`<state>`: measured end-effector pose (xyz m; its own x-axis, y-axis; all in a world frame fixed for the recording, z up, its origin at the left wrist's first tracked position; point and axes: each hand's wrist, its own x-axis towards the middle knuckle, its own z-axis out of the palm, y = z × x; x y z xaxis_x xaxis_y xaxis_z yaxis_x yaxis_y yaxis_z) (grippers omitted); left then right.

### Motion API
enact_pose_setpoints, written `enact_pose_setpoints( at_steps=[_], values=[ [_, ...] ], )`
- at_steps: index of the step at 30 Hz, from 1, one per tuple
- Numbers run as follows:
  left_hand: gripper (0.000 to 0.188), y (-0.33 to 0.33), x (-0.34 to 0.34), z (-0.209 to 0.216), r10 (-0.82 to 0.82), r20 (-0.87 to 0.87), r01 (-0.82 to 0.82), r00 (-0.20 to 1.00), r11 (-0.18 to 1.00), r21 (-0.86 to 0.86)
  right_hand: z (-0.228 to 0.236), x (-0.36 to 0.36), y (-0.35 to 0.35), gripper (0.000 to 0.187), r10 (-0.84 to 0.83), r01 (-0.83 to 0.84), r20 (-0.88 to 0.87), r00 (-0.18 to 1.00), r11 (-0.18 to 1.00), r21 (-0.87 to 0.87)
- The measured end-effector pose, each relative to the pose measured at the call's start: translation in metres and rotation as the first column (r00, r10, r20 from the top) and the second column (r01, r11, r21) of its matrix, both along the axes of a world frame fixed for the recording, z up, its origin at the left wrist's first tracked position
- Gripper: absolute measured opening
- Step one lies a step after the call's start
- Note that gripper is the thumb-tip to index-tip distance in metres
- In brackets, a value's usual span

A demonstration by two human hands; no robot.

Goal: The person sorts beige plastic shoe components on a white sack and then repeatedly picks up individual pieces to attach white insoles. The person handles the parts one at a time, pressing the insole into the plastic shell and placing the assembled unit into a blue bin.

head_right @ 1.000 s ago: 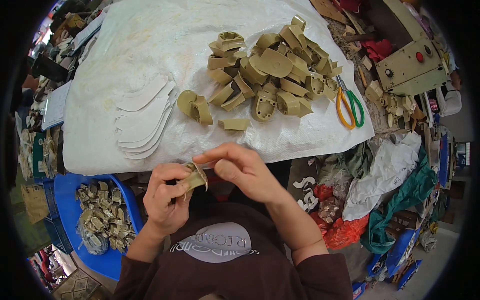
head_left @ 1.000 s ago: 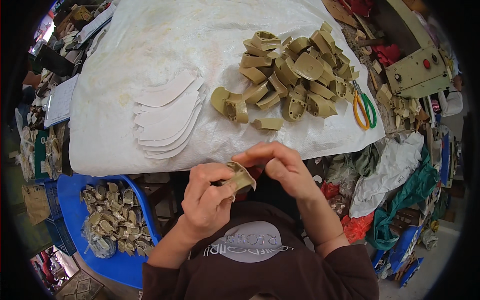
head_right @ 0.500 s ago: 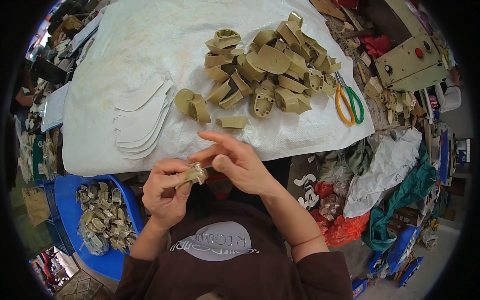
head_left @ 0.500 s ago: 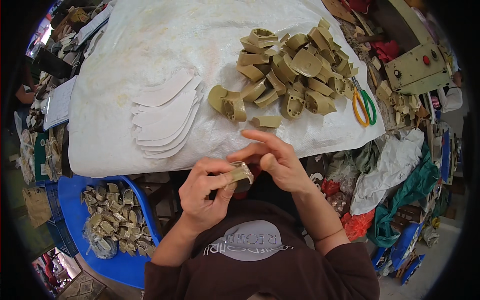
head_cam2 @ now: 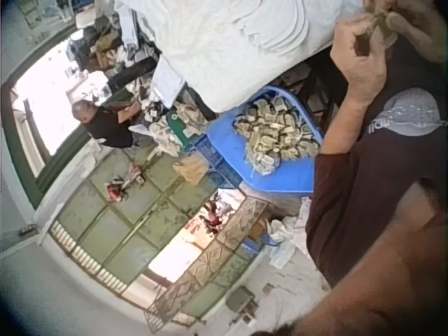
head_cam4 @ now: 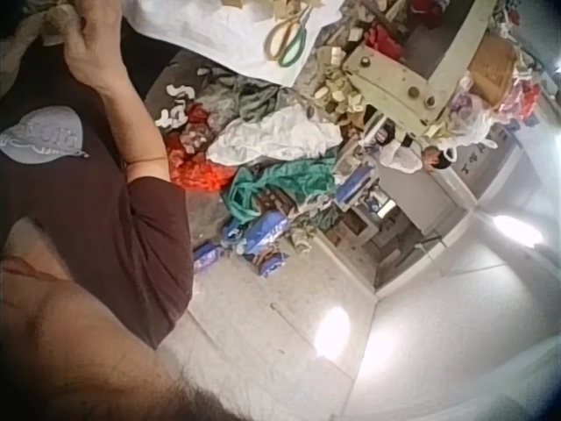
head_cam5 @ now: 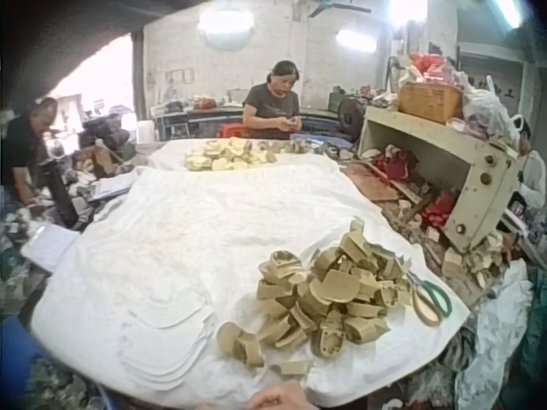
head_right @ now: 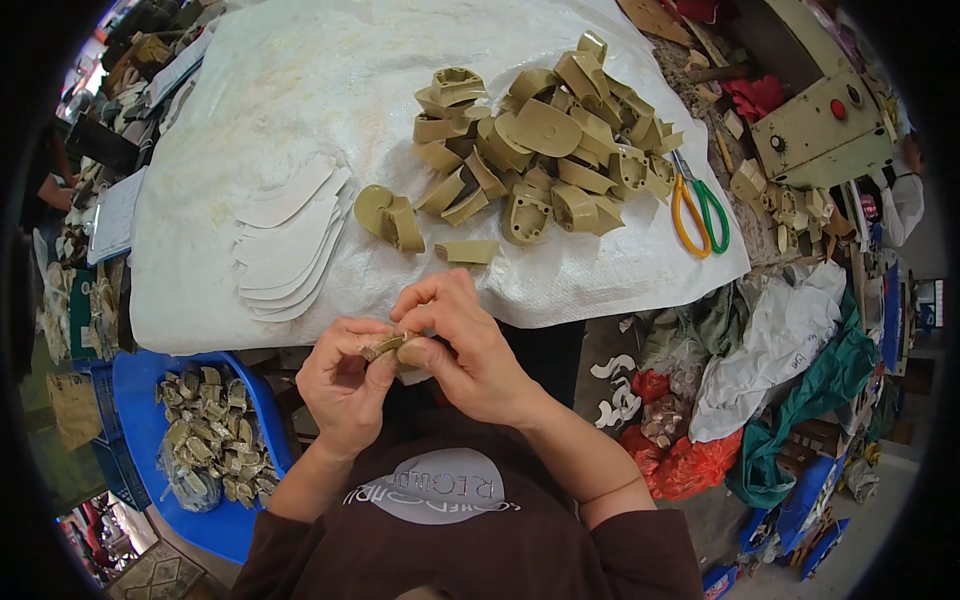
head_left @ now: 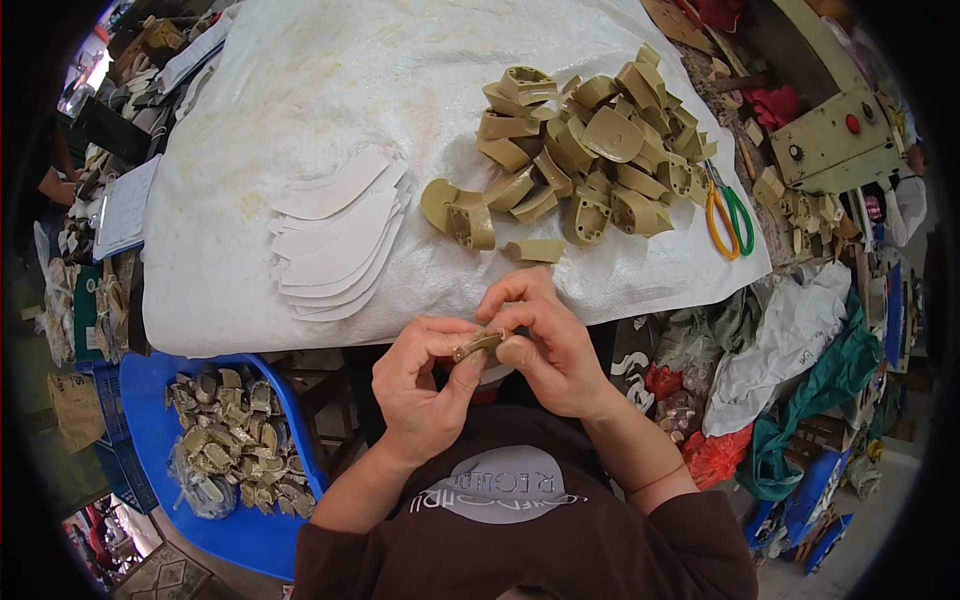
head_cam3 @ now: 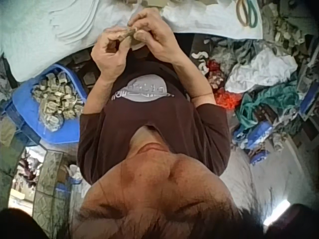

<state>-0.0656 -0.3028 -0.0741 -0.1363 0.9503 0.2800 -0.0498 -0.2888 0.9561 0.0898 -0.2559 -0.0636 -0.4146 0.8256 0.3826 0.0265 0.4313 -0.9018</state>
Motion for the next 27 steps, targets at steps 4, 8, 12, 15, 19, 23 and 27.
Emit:
enact_pose_setpoints(
  at_steps=[4, 8, 12, 15, 19, 23, 27],
  values=[
    [0.015, -0.004, 0.006, 0.001, 0.045, -0.147, -0.039, 0.988, 0.998, 0.045, 0.001, -0.006, -0.002, 0.012, -0.211, 0.159, 0.137, 0.968, 0.934, 0.318],
    [0.015, 0.007, -0.003, 0.014, 0.127, -0.366, -0.061, 0.922, 0.980, 0.188, -0.008, 0.003, -0.005, 0.019, -0.028, 0.027, -0.048, 0.998, 1.000, -0.005],
    [0.013, 0.004, -0.010, 0.005, 0.101, -0.306, -0.027, 0.947, 0.972, 0.235, -0.007, 0.010, 0.002, 0.053, 0.046, -0.172, -0.400, 0.915, 0.942, -0.287],
    [0.012, 0.005, -0.014, 0.002, 0.140, -0.462, 0.054, 0.876, 0.922, 0.383, 0.000, 0.019, 0.009, 0.059, 0.172, -0.248, -0.191, 0.966, 0.814, -0.526],
    [0.028, 0.001, -0.016, 0.001, 0.077, -0.369, 0.067, 0.926, 0.930, 0.361, -0.005, 0.025, 0.012, 0.066, 0.170, -0.188, -0.089, 0.981, 0.945, -0.267],
    [0.070, 0.001, -0.020, -0.006, -0.209, -0.069, 0.200, 0.975, 0.972, -0.122, -0.009, 0.022, 0.010, 0.071, 0.076, -0.076, 0.008, 0.997, 0.992, 0.100],
    [0.071, 0.003, -0.006, 0.011, -0.320, 0.637, 0.605, 0.701, 0.740, -0.294, -0.008, 0.006, 0.000, 0.066, 0.097, -0.080, -0.154, 0.983, 0.990, 0.115]
  ],
)
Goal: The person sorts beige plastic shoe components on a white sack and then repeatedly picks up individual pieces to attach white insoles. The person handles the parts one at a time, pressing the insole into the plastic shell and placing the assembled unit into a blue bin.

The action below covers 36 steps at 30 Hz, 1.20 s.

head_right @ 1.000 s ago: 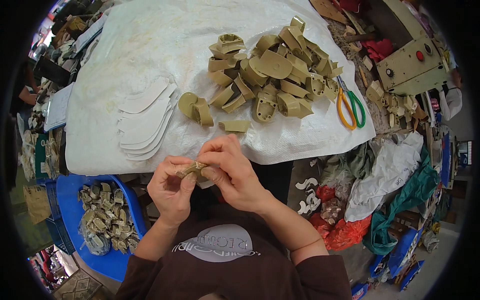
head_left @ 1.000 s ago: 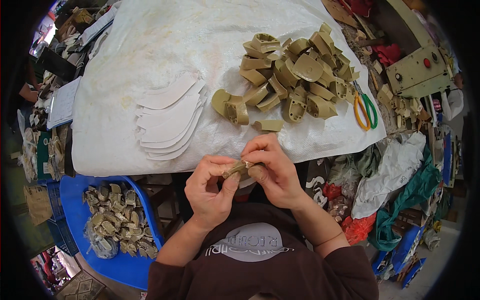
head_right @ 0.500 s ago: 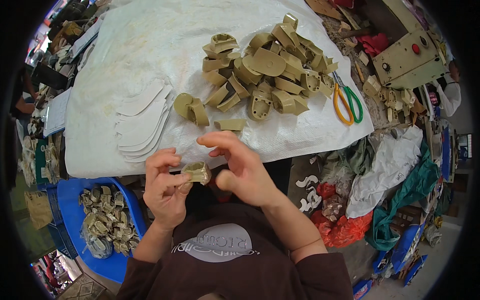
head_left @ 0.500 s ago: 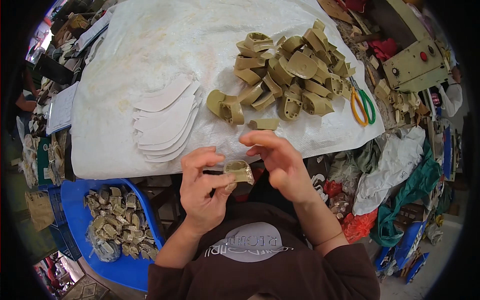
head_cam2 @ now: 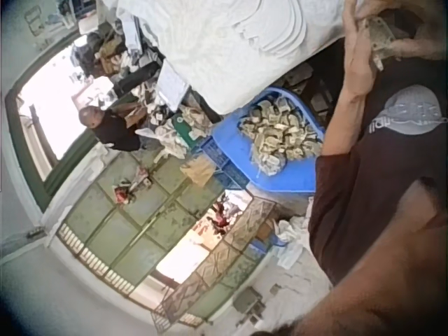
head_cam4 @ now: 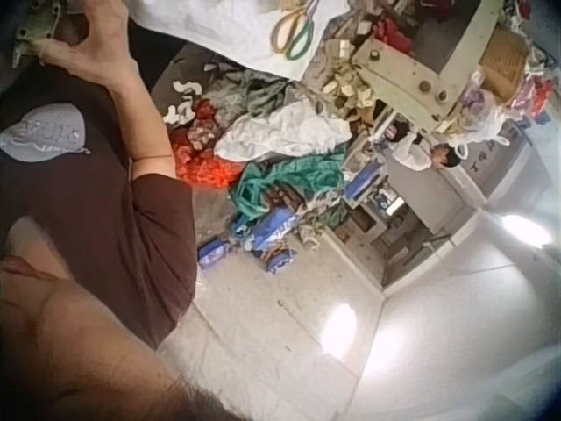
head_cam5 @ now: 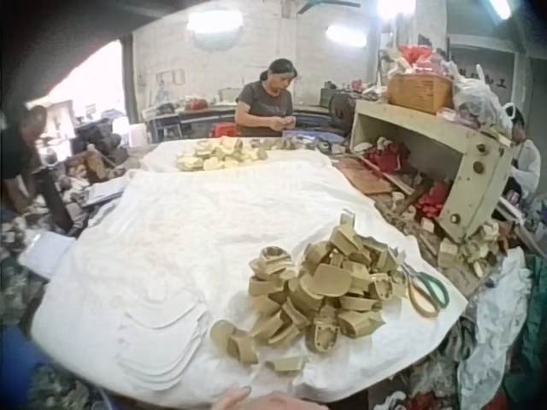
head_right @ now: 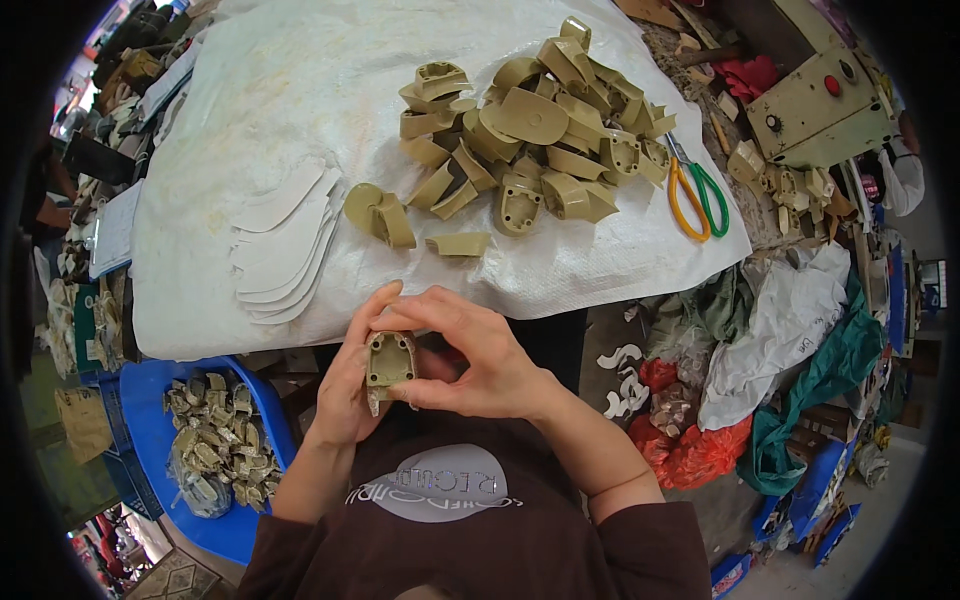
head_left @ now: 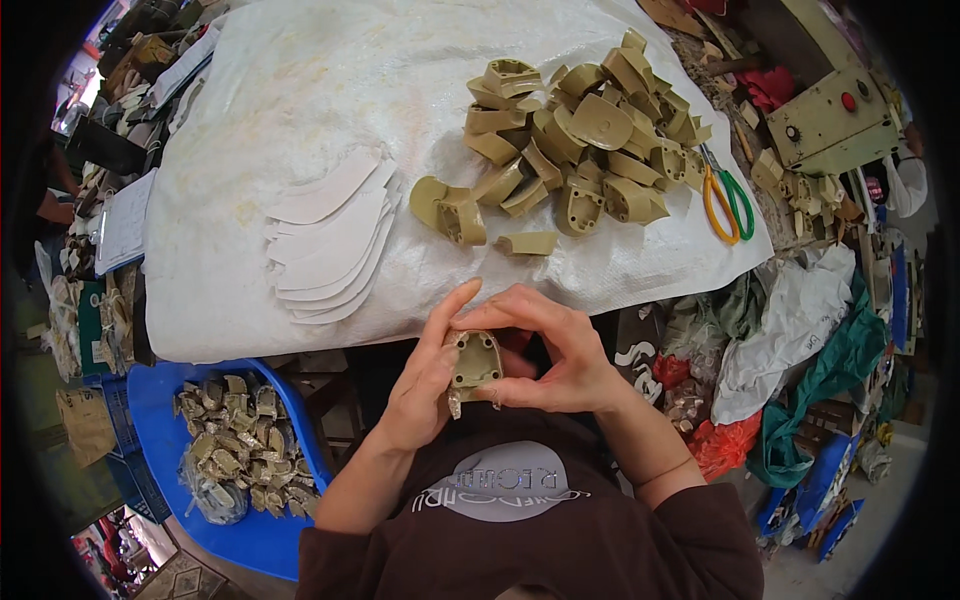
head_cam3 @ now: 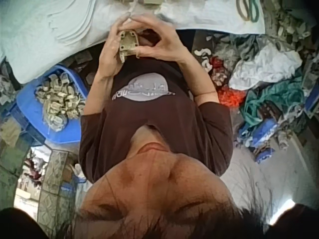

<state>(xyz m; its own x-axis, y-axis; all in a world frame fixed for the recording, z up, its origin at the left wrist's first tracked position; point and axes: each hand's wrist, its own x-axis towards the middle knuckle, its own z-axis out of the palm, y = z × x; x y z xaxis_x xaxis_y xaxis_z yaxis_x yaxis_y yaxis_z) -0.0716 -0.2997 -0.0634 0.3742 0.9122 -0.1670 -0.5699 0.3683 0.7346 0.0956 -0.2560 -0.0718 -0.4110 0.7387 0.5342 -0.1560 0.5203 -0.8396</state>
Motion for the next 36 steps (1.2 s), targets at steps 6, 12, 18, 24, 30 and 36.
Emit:
enact_pose_setpoints(
  at_steps=[6, 12, 18, 24, 30, 36],
  values=[
    [0.062, -0.008, 0.004, -0.016, 0.220, -0.285, -0.165, 0.933, 0.965, 0.204, -0.007, -0.008, -0.003, 0.057, -0.150, 0.122, 0.180, 0.972, 0.980, 0.154],
    [0.071, -0.007, 0.012, -0.011, 0.228, -0.179, -0.152, 0.957, 0.920, 0.361, 0.010, -0.010, 0.000, 0.033, 0.177, -0.240, -0.161, 0.971, 0.699, -0.674],
    [0.072, -0.012, 0.022, -0.004, 0.353, -0.341, -0.219, 0.871, 0.902, 0.373, 0.006, -0.017, 0.002, 0.018, 0.246, -0.300, -0.172, 0.954, 0.739, -0.603],
    [0.052, -0.005, 0.019, -0.007, 0.517, -0.374, -0.397, 0.770, 0.847, 0.353, -0.016, -0.026, -0.014, 0.044, 0.131, -0.143, -0.062, 0.989, 0.952, -0.270],
    [0.045, -0.008, 0.024, -0.011, 0.528, -0.333, -0.440, 0.781, 0.844, 0.308, -0.015, -0.033, -0.025, 0.042, 0.022, -0.059, -0.125, 0.992, 0.951, -0.305],
    [0.066, -0.003, 0.026, -0.005, 0.482, -0.171, -0.449, 0.860, 0.872, 0.195, -0.020, -0.032, -0.020, 0.044, 0.001, -0.025, -0.075, 0.997, 0.947, -0.320]
  ],
)
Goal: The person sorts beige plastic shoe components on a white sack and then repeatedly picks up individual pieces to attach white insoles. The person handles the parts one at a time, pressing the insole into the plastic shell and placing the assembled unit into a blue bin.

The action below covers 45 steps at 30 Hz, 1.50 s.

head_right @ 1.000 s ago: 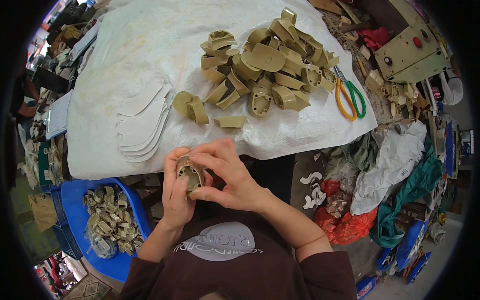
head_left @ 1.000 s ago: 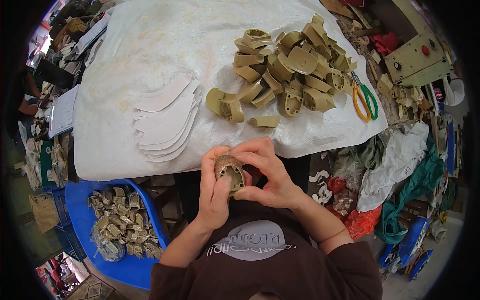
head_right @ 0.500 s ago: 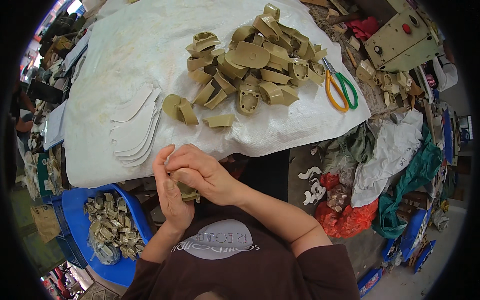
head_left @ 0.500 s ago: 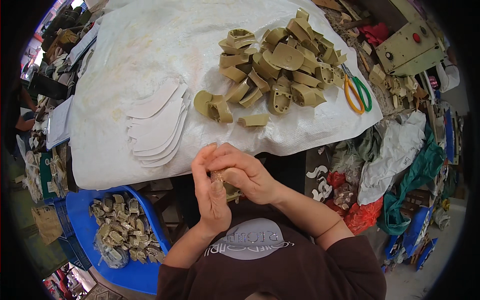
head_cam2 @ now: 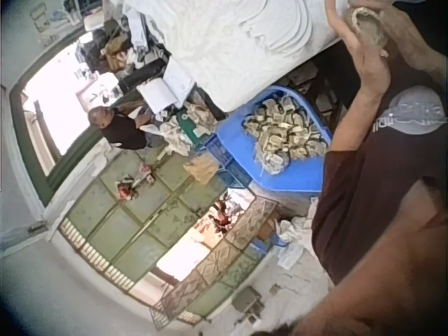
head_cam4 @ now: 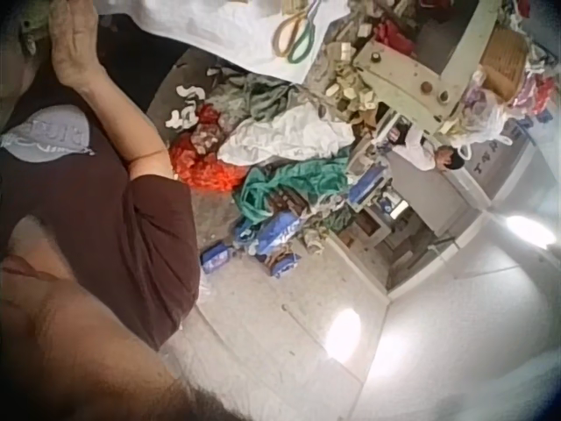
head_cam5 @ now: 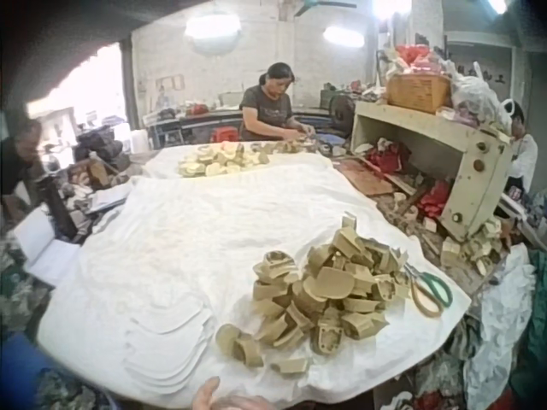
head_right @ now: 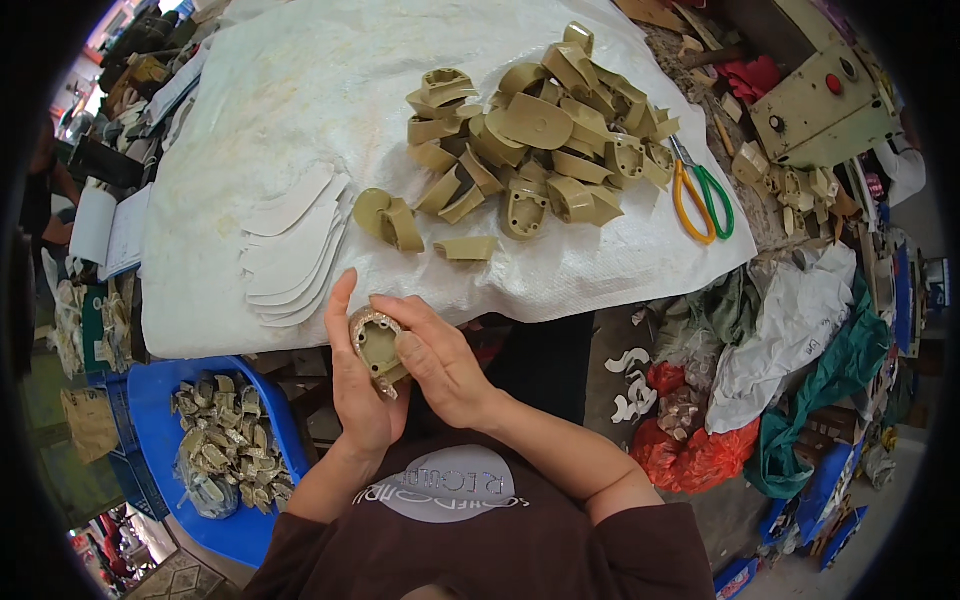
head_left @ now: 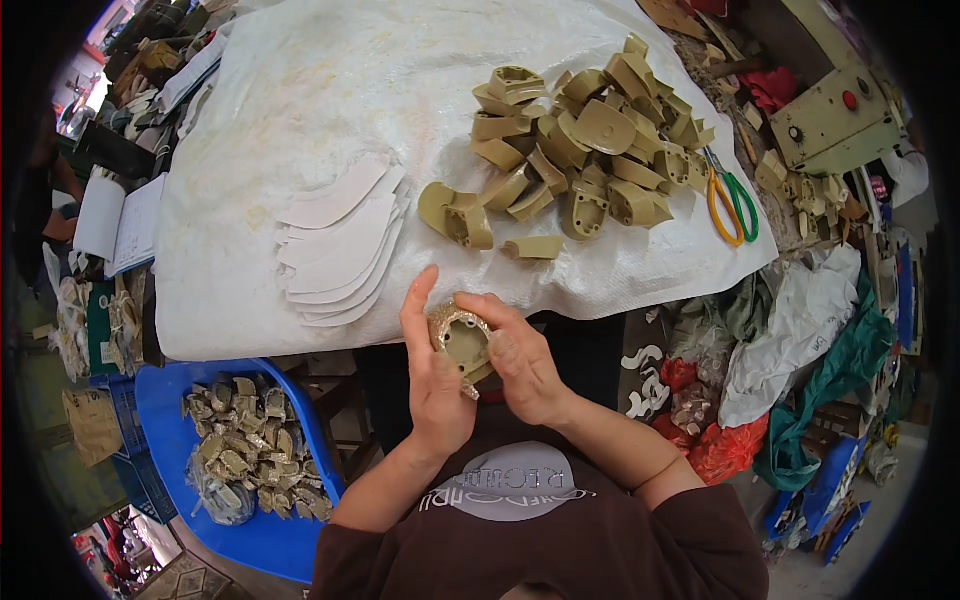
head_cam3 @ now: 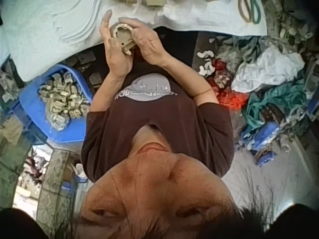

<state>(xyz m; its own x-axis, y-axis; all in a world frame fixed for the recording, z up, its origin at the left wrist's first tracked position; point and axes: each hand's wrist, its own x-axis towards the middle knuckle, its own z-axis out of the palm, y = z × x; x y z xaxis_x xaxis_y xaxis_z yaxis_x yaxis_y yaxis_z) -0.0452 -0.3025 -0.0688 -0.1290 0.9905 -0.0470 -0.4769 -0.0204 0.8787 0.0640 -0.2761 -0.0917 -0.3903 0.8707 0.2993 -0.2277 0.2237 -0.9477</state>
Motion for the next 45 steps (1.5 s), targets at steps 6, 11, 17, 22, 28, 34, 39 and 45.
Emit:
enact_pose_setpoints(
  at_steps=[6, 11, 17, 22, 28, 34, 39, 45],
  values=[
    [0.088, 0.001, -0.023, 0.000, -0.064, -0.370, 0.082, 0.927, 0.996, 0.034, 0.015, 0.018, 0.017, 0.054, -0.291, 0.169, 0.292, 0.911, 0.910, 0.378],
    [0.095, 0.003, -0.031, -0.025, 0.370, -0.819, 0.275, 0.439, 0.812, 0.514, 0.042, 0.024, 0.022, 0.036, -0.003, -0.053, 0.479, 0.878, 0.993, 0.104],
    [0.060, -0.003, -0.033, -0.007, -0.097, -0.553, 0.188, 0.828, 0.976, 0.111, 0.021, 0.023, 0.021, 0.027, -0.054, 0.029, 0.156, 0.986, 0.987, 0.156],
    [0.058, 0.005, -0.041, 0.014, 0.037, -0.792, 0.249, 0.609, 0.940, 0.235, 0.013, 0.029, 0.030, 0.020, 0.132, -0.185, -0.137, 0.982, 0.836, -0.516],
    [0.061, 0.004, -0.038, 0.019, 0.099, -0.861, 0.285, 0.499, 0.920, 0.271, 0.027, 0.037, 0.033, 0.020, 0.099, -0.088, 0.310, 0.945, 0.995, -0.049],
    [0.051, 0.007, -0.028, 0.012, 0.215, -0.865, 0.218, 0.452, 0.914, 0.342, 0.028, 0.036, 0.026, 0.017, 0.083, -0.018, 0.229, 0.970, 0.961, -0.275],
    [0.049, 0.010, -0.021, 0.007, 0.407, -0.823, 0.147, 0.396, 0.857, 0.494, 0.021, 0.035, 0.019, 0.023, 0.118, -0.109, -0.005, 0.993, 0.894, -0.435],
    [0.044, 0.011, -0.010, -0.001, 0.536, -0.804, 0.079, 0.257, 0.817, 0.571, 0.016, 0.013, 0.007, 0.026, -0.219, 0.252, 0.223, 0.950, 0.959, -0.129]
  ],
)
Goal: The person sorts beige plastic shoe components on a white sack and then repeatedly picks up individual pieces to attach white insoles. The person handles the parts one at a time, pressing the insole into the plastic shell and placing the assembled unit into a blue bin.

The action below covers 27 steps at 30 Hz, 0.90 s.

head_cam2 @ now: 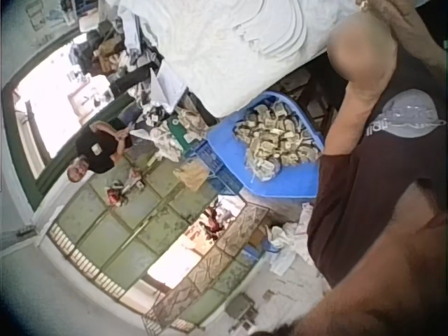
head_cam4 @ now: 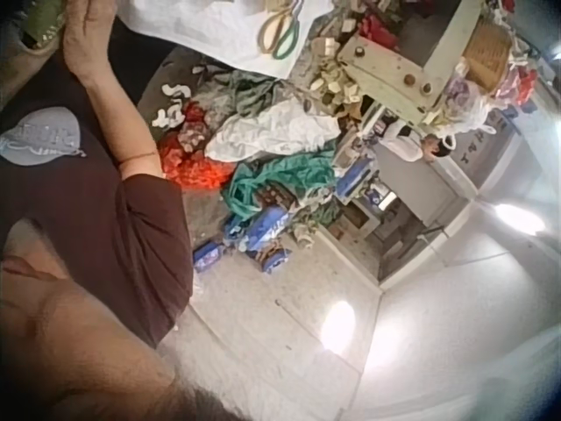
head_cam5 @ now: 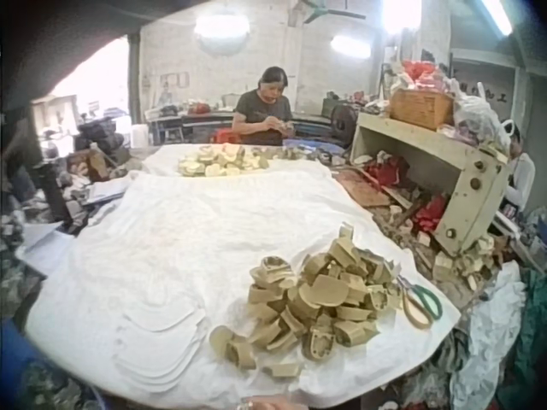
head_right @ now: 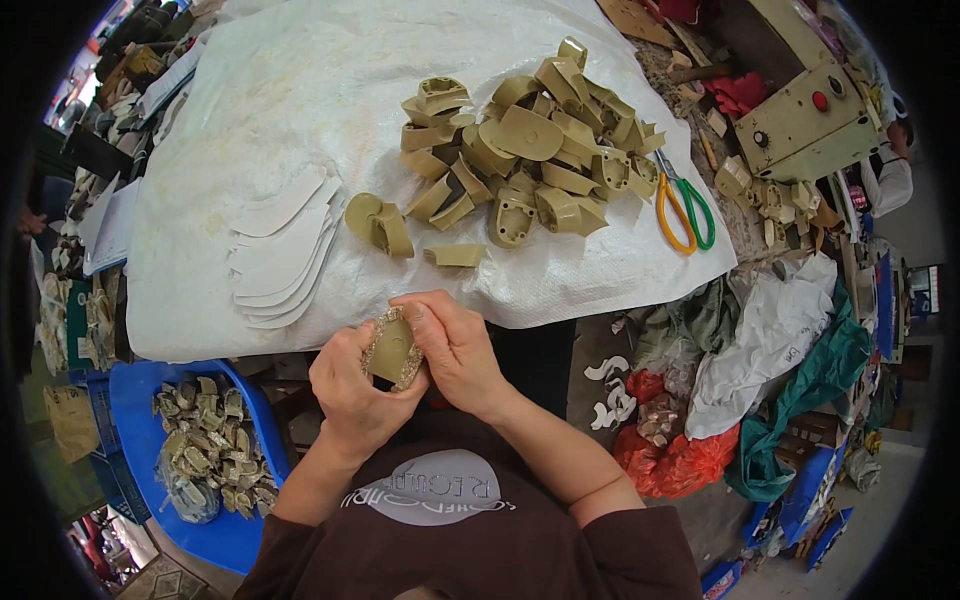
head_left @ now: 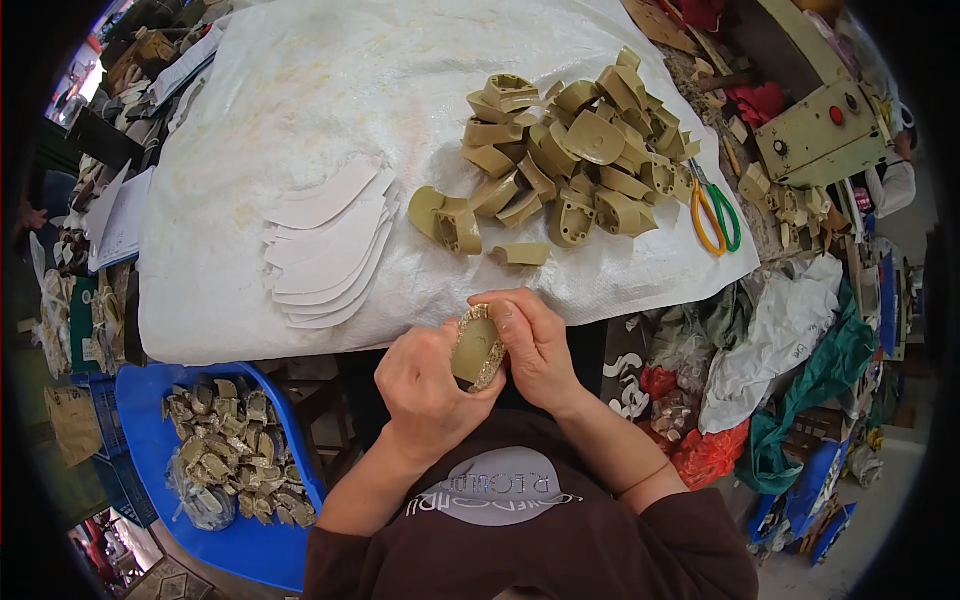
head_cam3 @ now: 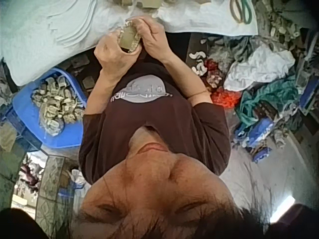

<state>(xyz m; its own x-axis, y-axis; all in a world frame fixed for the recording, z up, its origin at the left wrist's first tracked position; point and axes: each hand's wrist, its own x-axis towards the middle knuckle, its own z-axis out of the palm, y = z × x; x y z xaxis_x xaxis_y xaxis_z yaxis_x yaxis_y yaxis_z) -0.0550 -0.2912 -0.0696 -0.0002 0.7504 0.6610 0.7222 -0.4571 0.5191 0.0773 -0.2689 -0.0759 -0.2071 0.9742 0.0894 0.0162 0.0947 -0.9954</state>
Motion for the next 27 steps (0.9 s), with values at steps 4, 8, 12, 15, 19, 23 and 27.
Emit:
enact_pose_setpoints(
  at_steps=[4, 8, 12, 15, 19, 23, 27],
  values=[
    [0.043, 0.001, -0.004, 0.000, 0.023, 0.008, -0.023, 1.000, 1.000, 0.005, 0.002, 0.002, -0.001, 0.030, 0.013, -0.338, -0.630, 0.776, 0.853, -0.399],
    [0.044, -0.002, -0.001, 0.002, 0.069, -0.033, -0.068, 0.997, 0.997, 0.037, -0.001, 0.002, -0.006, 0.033, 0.124, -0.127, -0.061, 0.990, 0.991, -0.048],
    [0.045, -0.001, -0.008, -0.003, 0.046, 0.006, -0.046, 0.999, 0.999, 0.023, 0.005, -0.009, -0.010, 0.034, 0.051, -0.063, 0.107, 0.993, 0.993, 0.103],
    [0.049, -0.007, -0.022, -0.006, 0.050, 0.104, -0.042, 0.993, 0.996, -0.083, 0.012, -0.003, -0.005, 0.039, 0.117, -0.130, 0.086, 0.989, 0.977, 0.167],
    [0.054, -0.024, -0.053, -0.013, 0.167, 0.238, -0.127, 0.957, 0.977, -0.172, 0.080, 0.010, -0.004, 0.041, 0.511, -0.468, -0.290, 0.809, 0.859, 0.210],
    [0.054, -0.039, -0.089, -0.025, 0.294, 0.331, -0.247, 0.897, 0.953, -0.177, 0.120, -0.008, -0.035, 0.055, 0.585, -0.638, -0.806, 0.095, 0.657, 0.402],
    [0.053, -0.048, -0.124, -0.022, 0.452, 0.259, -0.413, 0.854, 0.890, -0.191, 0.127, -0.045, -0.055, 0.066, 0.632, -0.446, -0.775, 0.003, 0.695, 0.564]
  ],
)
